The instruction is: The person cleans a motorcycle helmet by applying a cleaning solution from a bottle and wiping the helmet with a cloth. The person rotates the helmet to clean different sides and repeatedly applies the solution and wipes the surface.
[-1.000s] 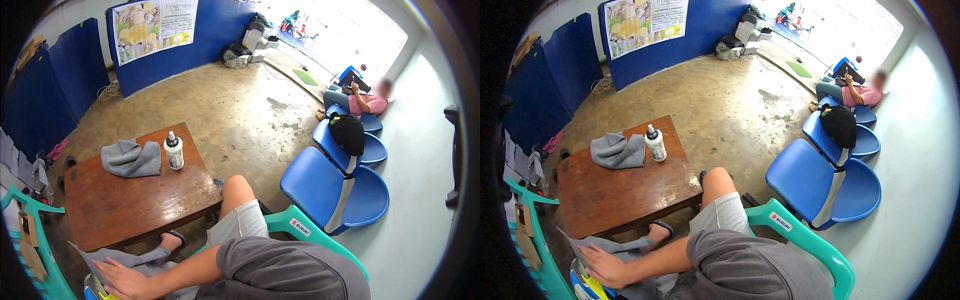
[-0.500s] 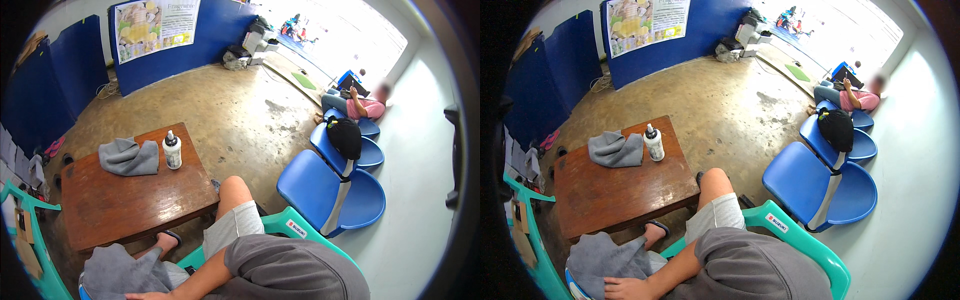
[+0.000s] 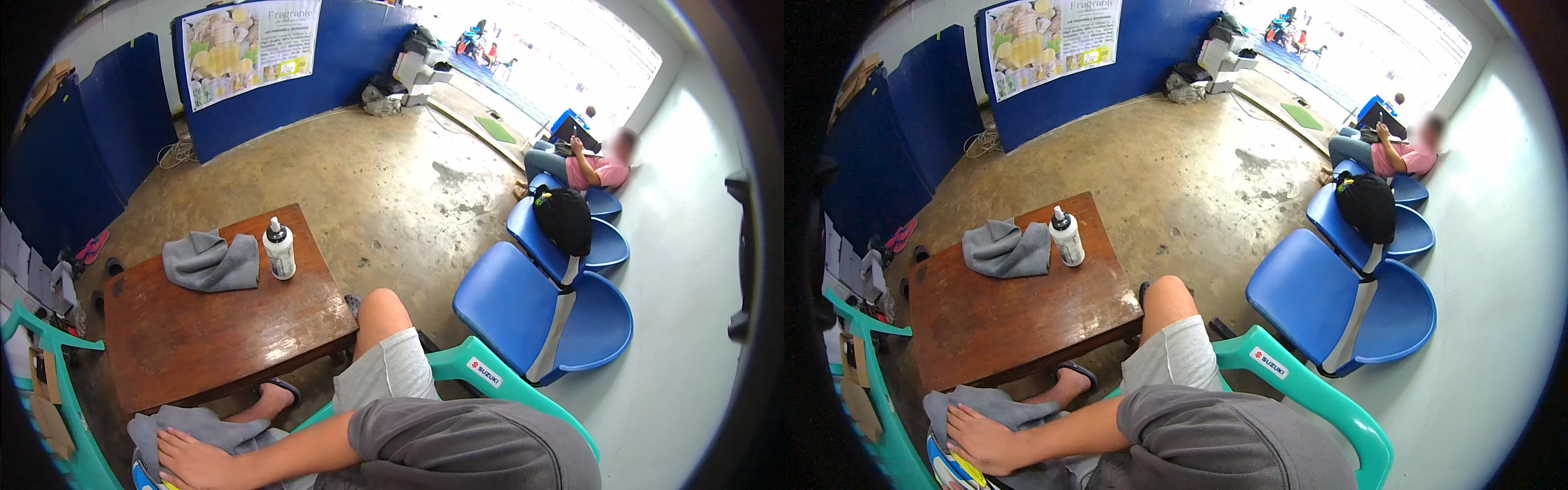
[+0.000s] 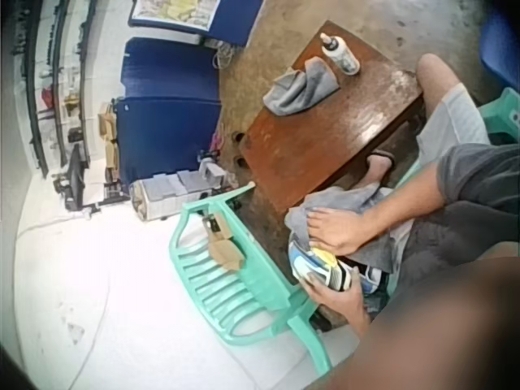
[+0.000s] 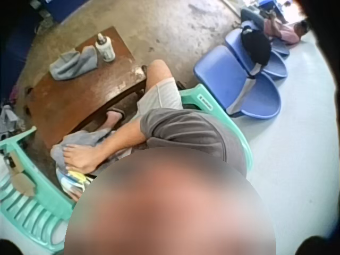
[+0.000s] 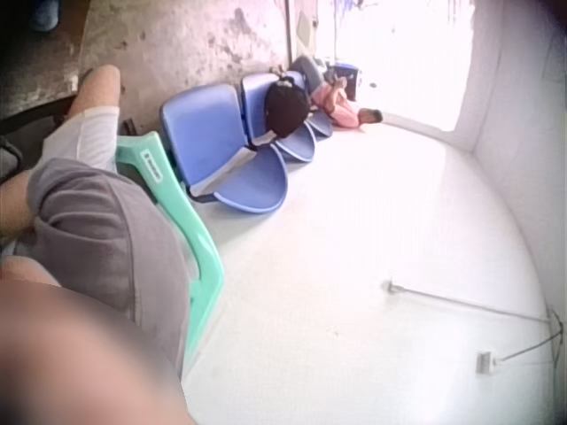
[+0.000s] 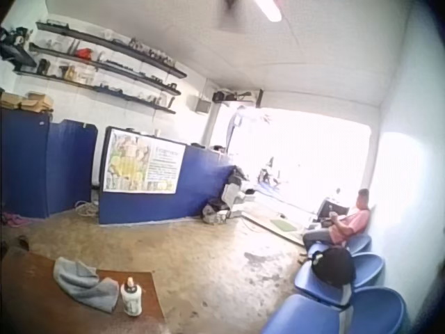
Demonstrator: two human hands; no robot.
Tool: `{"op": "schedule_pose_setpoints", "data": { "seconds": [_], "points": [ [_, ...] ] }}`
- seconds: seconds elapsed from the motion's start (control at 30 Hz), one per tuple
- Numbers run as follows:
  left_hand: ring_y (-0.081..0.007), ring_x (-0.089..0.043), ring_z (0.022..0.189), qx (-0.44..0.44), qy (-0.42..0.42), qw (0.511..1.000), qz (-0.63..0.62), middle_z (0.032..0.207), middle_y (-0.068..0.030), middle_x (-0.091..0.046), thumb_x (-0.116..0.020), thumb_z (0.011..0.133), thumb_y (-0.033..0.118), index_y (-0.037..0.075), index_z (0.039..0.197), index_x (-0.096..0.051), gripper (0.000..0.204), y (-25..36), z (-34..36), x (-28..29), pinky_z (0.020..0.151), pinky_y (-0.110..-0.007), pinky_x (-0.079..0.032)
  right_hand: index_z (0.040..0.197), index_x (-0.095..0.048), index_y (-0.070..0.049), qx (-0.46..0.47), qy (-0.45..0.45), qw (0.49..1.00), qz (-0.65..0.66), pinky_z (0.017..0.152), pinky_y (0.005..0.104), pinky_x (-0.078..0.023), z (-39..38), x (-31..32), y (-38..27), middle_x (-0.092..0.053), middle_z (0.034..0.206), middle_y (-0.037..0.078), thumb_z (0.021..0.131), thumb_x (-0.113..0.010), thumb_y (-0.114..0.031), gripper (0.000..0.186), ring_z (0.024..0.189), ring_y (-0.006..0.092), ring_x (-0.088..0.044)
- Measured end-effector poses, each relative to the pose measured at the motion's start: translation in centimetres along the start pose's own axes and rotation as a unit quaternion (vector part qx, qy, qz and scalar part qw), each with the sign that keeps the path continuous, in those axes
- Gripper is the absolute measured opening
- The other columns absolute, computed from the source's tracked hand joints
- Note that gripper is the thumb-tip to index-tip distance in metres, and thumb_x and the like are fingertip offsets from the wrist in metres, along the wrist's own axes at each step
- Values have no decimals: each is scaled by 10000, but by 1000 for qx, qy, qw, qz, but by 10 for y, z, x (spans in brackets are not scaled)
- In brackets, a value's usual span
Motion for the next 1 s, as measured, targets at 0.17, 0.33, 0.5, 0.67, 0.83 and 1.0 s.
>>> {"op": "schedule_pose_setpoints", "data": {
  "seconds": [0.17,0.33,0.5,0.67,0.83,1.0],
  "points": [
    [-520,-529,1391,8,4,1000,15,1600,-303,-461,-819,803,722,61,1604,-476,1093,-2,-6,1,1118,-629,-451,1242,-546,122,-10,33,999,35,1202,551,-361,23,24,9,-563,1324,350,1137,-381,-291,457,1338,501,-506],
    [-516,-515,1406,6,-2,1000,7,1617,-290,-444,-850,779,708,72,1611,-471,1114,-1,-7,-1,1111,-635,-458,1243,-556,116,-22,9,997,67,1213,560,-349,40,35,19,-584,1296,334,1137,-384,-285,449,1296,472,-543],
    [-508,-498,1429,6,-14,1000,4,1637,-279,-419,-889,755,677,92,1621,-458,1131,0,-7,-4,1116,-635,-461,1473,-426,163,-20,111,993,26,1297,555,-247,20,39,18,-444,1559,358,1147,-343,-322,591,1514,442,-397],
    [-498,-479,1454,37,-38,998,16,1656,-261,-393,-895,742,684,111,1632,-443,1151,-8,-9,-10,1125,-635,-459,1442,-483,156,69,172,982,46,1270,621,-239,-30,26,-5,-463,1549,374,1096,-475,-332,598,1496,522,-392],
    [-501,-454,1472,45,-45,998,17,1670,-266,-371,-889,755,674,110,1648,-411,1160,-9,-8,-11,1141,-633,-447,1536,-399,173,150,217,963,65,1268,636,-226,-88,26,-24,-358,1633,393,1112,-475,-352,679,1539,574,-311],
    [-508,-413,1499,53,-67,996,-20,1690,-272,-328,-881,767,664,105,1669,-366,1179,-18,-15,-12,1168,-640,-413,1541,-417,174,251,106,962,-2,1225,627,-311,-130,-4,-49,-336,1672,356,1121,-425,-432,738,1566,526,-310]
  ]
}}
Point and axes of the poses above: each hand's wrist, its own z-axis towards the middle knuckle, its own x-axis out of the back of the hand, y = z × x, the point moved 10 cm from there along z, towards the middle knuckle
